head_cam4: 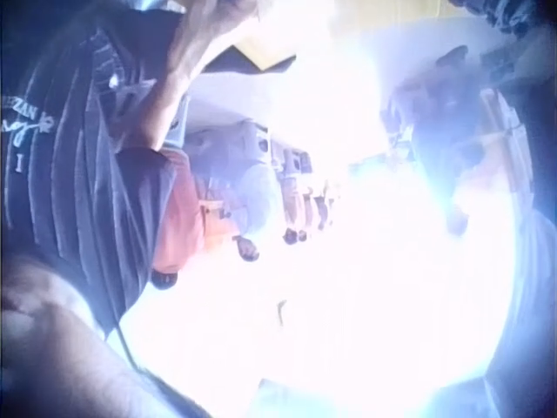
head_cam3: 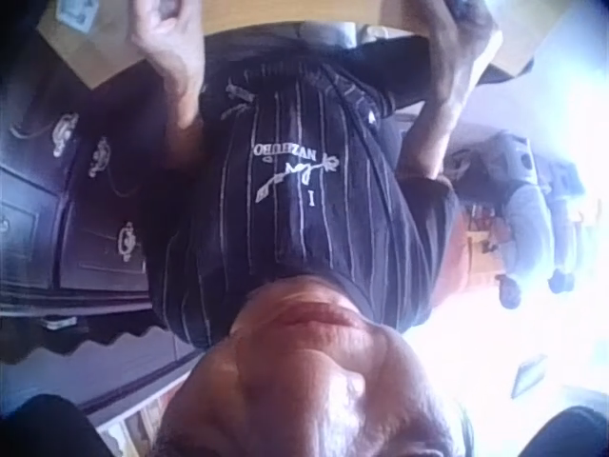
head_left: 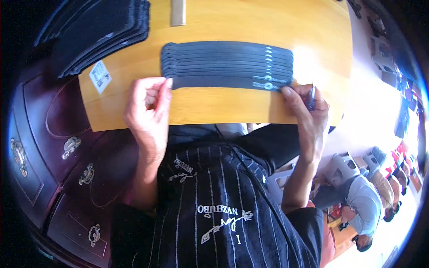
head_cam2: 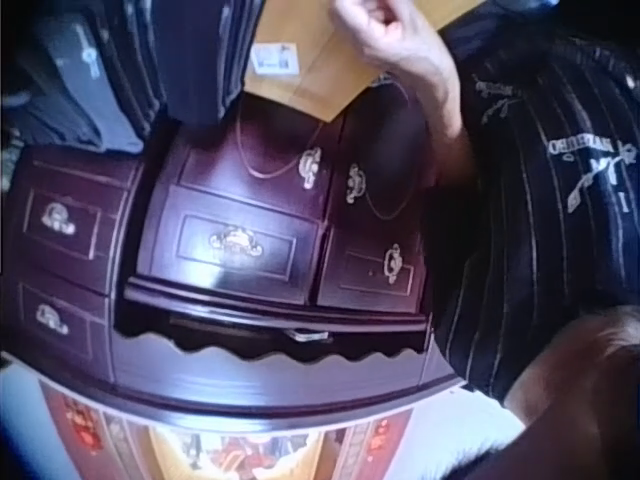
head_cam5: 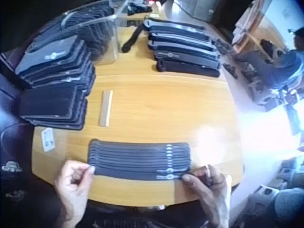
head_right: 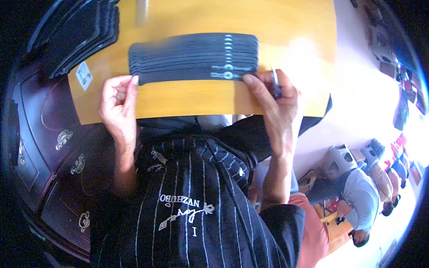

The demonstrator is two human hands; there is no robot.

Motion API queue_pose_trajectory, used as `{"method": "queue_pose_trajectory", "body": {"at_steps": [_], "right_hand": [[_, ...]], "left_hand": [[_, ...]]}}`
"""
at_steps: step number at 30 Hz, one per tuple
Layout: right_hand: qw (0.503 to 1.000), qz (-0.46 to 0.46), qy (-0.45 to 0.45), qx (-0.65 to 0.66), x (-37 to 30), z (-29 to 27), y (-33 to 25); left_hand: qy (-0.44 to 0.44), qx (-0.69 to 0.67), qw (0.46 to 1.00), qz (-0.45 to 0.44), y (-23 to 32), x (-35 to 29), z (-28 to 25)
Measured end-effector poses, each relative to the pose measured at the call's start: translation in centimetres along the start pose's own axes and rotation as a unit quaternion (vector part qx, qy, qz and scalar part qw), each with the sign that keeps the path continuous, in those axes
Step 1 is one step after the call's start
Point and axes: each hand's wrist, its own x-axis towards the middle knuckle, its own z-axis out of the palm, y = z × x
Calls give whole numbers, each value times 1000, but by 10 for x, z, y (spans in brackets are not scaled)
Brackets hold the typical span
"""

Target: Assembling fabric straps by inserting small components using a metal tool.

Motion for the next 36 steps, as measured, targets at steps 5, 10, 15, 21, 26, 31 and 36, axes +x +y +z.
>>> {"method": "queue_pose_trajectory", "body": {"at_steps": [5,10,15,21,26,31,36], "right_hand": [[999,-27,27,-11,1,7,3],[998,-41,50,-18,2,7,6],[998,-12,55,9,5,9,3],[999,5,48,-9,7,8,-1],[998,-18,45,-45,7,9,-3],[998,-30,50,-34,10,8,2],[999,-10,-8,-34,26,-6,-4]], "left_hand": [[5,14,1000,9,-3,-3,0],[3,3,1000,4,0,-3,3],[1,29,1000,2,2,-2,4],[3,19,1000,-11,3,-1,5],[0,18,1000,-7,4,-1,1],[-17,33,999,-35,3,0,-1],[-78,8,995,-63,14,11,-7]]}}
